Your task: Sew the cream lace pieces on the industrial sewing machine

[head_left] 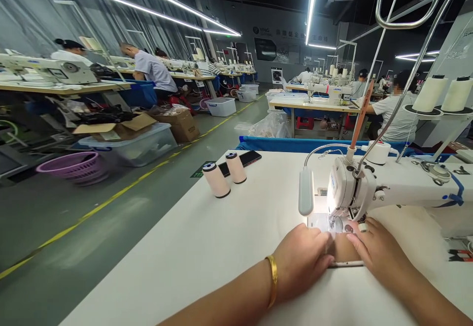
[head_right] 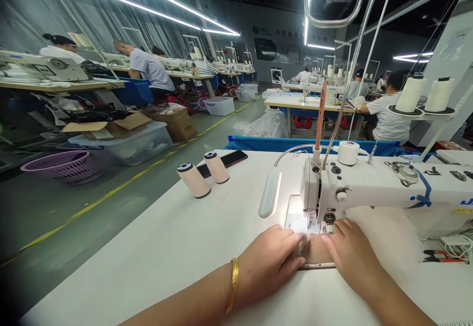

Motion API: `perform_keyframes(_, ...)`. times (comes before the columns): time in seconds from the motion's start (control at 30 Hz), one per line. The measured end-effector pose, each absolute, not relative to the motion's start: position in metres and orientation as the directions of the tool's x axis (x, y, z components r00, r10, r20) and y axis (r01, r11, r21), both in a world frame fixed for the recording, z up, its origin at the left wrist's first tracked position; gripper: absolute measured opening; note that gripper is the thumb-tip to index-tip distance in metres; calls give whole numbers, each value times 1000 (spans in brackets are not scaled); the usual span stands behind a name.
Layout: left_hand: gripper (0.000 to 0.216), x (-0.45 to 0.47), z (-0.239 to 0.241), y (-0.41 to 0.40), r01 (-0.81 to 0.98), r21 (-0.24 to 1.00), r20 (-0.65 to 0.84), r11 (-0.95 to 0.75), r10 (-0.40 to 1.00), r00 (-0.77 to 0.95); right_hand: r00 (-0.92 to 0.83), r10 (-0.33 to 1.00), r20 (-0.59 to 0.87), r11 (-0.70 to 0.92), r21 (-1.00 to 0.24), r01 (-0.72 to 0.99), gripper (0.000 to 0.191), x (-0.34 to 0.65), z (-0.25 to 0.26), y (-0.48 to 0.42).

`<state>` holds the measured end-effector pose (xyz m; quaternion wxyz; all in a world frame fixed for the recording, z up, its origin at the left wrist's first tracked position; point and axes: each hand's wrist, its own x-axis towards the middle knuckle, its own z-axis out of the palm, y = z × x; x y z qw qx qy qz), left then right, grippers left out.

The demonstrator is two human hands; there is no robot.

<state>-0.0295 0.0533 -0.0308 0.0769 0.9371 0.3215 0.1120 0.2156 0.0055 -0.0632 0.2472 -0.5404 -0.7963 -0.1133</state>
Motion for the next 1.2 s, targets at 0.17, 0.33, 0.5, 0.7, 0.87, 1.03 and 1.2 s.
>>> perform_keyframes(0.17,16,-30,-41,61,450,262,316,-854,516,796,-477,680,557,610,-69,789,39,200,-60,0)
perform_keyframes(0.33,13,-31,-46,63,377,328,365,-866,485,795,-503,782,368,587,-165,792,34,198,-58,2)
perform_keyframes(0.5,15,-35,-42,67,419,307,342,-855,510,789,-495,789,365,580,-172,797,34,201,-60,2)
perform_keyframes(0.7,9,-39,-40,72,355,332,368,-874,466,805,-514,751,414,620,-178,764,36,199,-61,-1)
perform_keyframes(0.87,14,-36,-45,69,344,327,389,-880,457,800,-505,763,402,610,-193,768,31,200,-60,1)
perform_keyframes(1.03,27,-29,-43,67,459,393,310,-797,585,750,-431,791,434,559,-228,797,29,200,-66,6)
perform_keyframes(1.2,32,-13,-42,66,538,414,305,-734,669,678,-263,839,476,485,-436,758,24,196,-65,10)
